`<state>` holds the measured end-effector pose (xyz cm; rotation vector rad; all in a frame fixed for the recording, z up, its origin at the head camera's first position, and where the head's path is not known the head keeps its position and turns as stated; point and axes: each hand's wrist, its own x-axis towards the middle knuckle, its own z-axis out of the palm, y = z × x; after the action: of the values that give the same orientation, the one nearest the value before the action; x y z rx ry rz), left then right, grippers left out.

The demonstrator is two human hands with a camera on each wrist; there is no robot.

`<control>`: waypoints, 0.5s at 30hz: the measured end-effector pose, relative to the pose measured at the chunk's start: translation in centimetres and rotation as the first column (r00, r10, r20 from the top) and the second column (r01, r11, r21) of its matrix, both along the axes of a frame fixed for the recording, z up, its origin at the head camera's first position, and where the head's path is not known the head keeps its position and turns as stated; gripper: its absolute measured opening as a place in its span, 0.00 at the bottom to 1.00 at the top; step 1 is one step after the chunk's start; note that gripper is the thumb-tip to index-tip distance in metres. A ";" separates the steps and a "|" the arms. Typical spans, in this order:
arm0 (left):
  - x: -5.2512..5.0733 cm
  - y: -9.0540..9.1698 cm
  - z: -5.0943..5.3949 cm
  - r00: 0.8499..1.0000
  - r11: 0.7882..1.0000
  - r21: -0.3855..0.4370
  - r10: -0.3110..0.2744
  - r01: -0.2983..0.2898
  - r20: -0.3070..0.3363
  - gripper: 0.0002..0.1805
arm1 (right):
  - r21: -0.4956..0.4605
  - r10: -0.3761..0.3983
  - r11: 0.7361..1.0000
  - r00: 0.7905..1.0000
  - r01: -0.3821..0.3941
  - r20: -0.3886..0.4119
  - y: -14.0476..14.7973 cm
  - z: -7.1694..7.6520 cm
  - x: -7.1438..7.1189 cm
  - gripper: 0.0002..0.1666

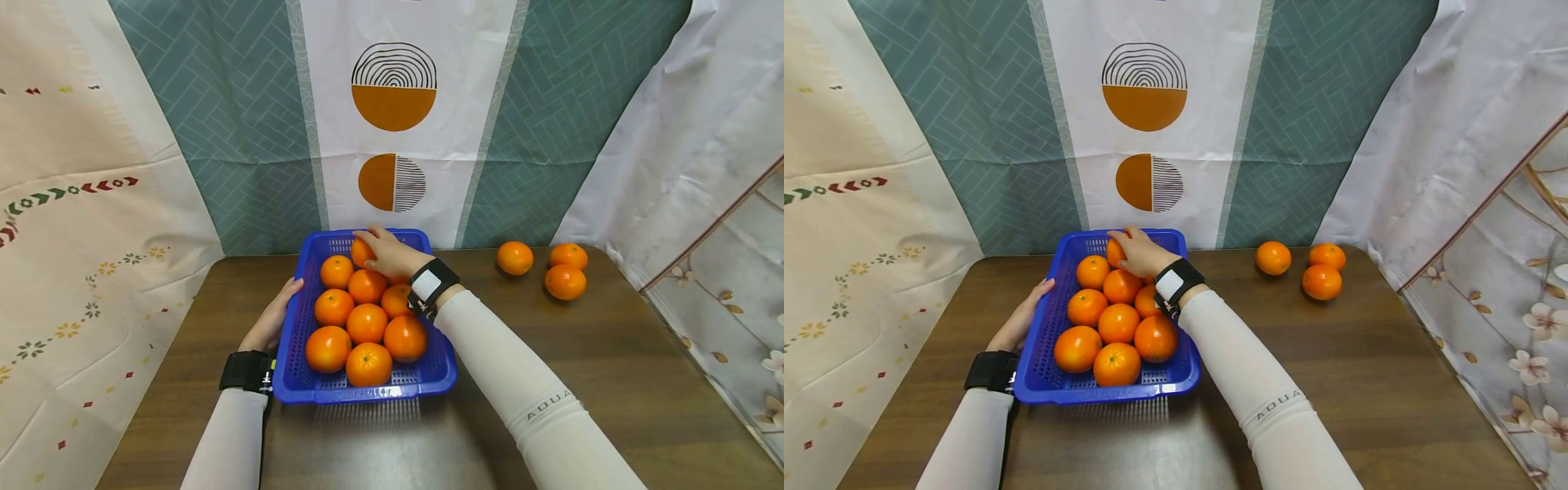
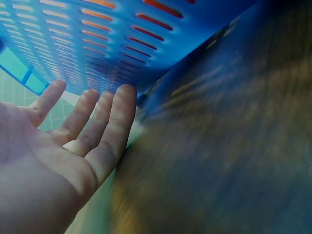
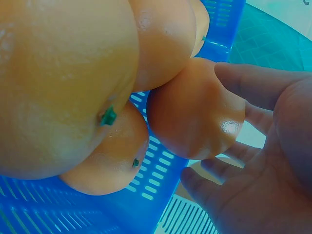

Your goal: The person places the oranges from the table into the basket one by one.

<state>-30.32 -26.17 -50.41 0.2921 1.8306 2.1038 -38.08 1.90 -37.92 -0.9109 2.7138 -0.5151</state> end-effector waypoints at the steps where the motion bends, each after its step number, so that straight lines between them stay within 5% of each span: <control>1: 0.0 0.0 0.0 1.000 1.000 0.000 -0.001 0.001 -0.001 0.33 | 0.001 -0.002 1.000 1.000 0.002 0.000 0.0 0.0 0.0 0.41; 8: 0.0 0.0 0.0 1.000 1.000 -0.007 -0.008 0.008 -0.003 0.33 | -0.005 -0.021 1.000 1.000 0.021 0.008 0.4 -0.4 -0.3 0.40; 15: 0.1 0.0 0.0 1.000 1.000 0.008 -0.002 0.002 0.007 0.32 | -0.126 -0.003 0.992 0.999 0.008 0.042 1.4 0.6 -0.1 0.39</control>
<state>-30.25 -26.13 -50.38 0.2885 1.8173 2.1086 -38.21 3.35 -37.33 -0.9126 2.6726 -0.7062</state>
